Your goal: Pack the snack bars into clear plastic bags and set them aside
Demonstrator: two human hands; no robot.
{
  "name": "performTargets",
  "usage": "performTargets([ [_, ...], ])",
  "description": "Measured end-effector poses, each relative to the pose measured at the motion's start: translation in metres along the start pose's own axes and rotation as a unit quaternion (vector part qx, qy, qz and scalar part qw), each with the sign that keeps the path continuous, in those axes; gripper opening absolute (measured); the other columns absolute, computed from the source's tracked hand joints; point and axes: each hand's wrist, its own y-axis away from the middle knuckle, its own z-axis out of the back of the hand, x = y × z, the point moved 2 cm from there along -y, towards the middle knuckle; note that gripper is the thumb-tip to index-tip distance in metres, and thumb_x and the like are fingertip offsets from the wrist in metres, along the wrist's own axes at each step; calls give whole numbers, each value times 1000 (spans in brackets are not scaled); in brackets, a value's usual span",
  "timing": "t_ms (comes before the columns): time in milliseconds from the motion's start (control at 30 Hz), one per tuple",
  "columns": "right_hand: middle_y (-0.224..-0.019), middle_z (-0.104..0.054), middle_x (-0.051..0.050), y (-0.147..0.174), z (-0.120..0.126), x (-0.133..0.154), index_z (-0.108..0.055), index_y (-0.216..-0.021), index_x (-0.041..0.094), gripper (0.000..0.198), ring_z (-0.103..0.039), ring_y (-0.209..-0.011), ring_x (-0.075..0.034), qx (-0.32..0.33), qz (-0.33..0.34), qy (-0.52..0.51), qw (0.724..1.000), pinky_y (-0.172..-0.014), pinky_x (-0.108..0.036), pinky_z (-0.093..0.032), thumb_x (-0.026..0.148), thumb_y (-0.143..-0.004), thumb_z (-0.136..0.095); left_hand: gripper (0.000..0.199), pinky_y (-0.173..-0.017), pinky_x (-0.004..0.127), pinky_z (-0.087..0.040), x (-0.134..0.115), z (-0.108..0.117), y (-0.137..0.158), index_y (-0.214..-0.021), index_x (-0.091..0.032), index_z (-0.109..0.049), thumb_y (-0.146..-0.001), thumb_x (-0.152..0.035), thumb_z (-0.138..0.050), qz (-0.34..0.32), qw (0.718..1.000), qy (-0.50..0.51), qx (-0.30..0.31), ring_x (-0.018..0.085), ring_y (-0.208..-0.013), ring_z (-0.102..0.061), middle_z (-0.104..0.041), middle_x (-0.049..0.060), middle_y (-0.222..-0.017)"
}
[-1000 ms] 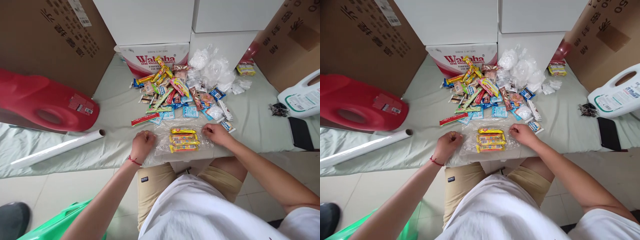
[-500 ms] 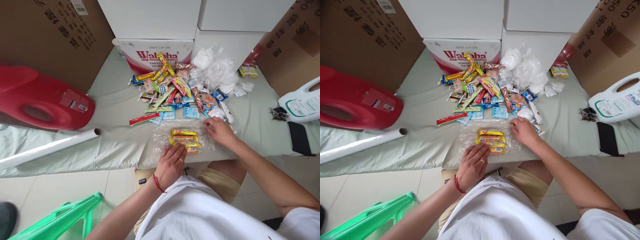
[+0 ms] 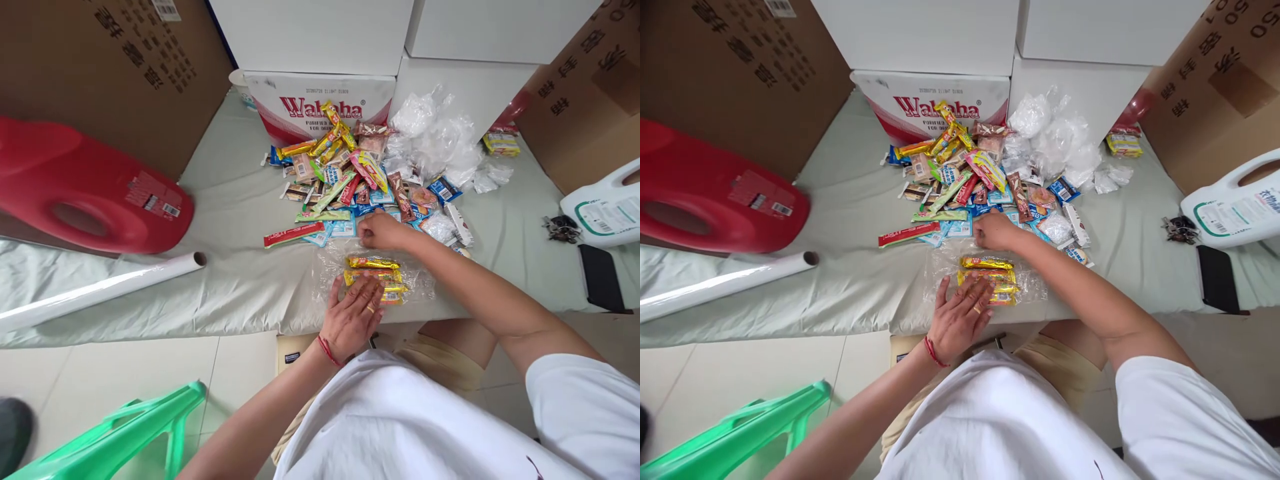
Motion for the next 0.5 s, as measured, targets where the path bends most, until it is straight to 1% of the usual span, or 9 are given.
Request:
performTargets([
  [67, -98, -72, -8, 4, 7, 0, -74, -91, 15, 11, -58, -97, -23, -17, 38, -41, 998, -93, -33, -36, 23, -87, -67, 47, -133, 58, -11, 3, 1, -8, -151, -24, -56, -106, -32, -51, 22, 1000, -4, -10, 29, -151, -47, -62, 8, -152],
  [100, -98, -72, -8, 8, 10, 1, -73, -91, 15, 11, -59, -95, -22, -27, 52, -62, 996, -90, -31, -37, 22, -86, -65, 44, -132, 57, -14, 4, 2, -11, -148, -23, -60, -105, -31, -51, 25, 999, -11, -22, 29, -151, -47, -63, 8, -151],
  [167, -93, -70, -7, 17, 16, 4, -70, -93, 14, 11, -58, -86, -19, -31, 64, -101, 992, -80, -28, -37, 21, -88, -63, 39, -126, 52, -25, 4, 3, -14, -140, -22, -66, -104, -29, -54, 28, 997, -34, -58, 30, -145, -53, -66, 10, -148],
  [233, -85, -67, -4, 29, 19, 11, -69, -94, 15, 11, -54, -76, -16, -33, 63, -118, 990, -71, -26, -34, 22, -91, -60, 34, -112, 47, -38, 4, 4, -14, -132, -22, -71, -101, -28, -60, 38, 993, -56, -94, 29, -131, -61, -72, 11, -138],
  [267, -83, -66, -3, 35, 20, 16, -68, -94, 15, 11, -53, -75, -16, -40, 68, -117, 990, -69, -26, -33, 22, -93, -59, 32, -103, 45, -41, 3, 4, -13, -129, -22, -72, -100, -27, -62, 44, 991, -64, -107, 28, -122, -64, -75, 11, -131],
  [333, -85, -64, -3, 50, 19, 27, -67, -94, 16, 10, -54, -77, -17, -66, 88, -113, 988, -70, -26, -34, 21, -95, -58, 30, -88, 42, -41, 2, 4, -12, -127, -23, -73, -98, -23, -65, 51, 989, -75, -119, 26, -105, -66, -78, 10, -113],
  [367, -87, -64, -4, 58, 18, 32, -67, -94, 17, 10, -55, -80, -17, -81, 98, -116, 985, -71, -26, -35, 21, -96, -58, 30, -84, 41, -39, 1, 4, -12, -127, -23, -72, -97, -22, -65, 52, 988, -80, -119, 25, -99, -65, -78, 9, -105],
  [433, -91, -63, -5, 74, 11, 42, -67, -96, 17, 13, -58, -84, -17, -108, 113, -136, 978, -74, -26, -39, 21, -99, -56, 28, -78, 40, -36, 0, 5, -12, -125, -22, -71, -97, -24, -66, 61, 987, -86, -122, 24, -88, -62, -76, 7, -95],
  [500, -94, -63, -6, 90, 0, 50, -69, -100, 18, 16, -59, -84, -17, -125, 121, -154, 973, -75, -26, -42, 21, -102, -53, 17, -76, 40, -35, 1, 4, -13, -112, -20, -71, -98, -29, -66, 89, 983, -85, -139, 24, -82, -60, -74, 7, -88],
])
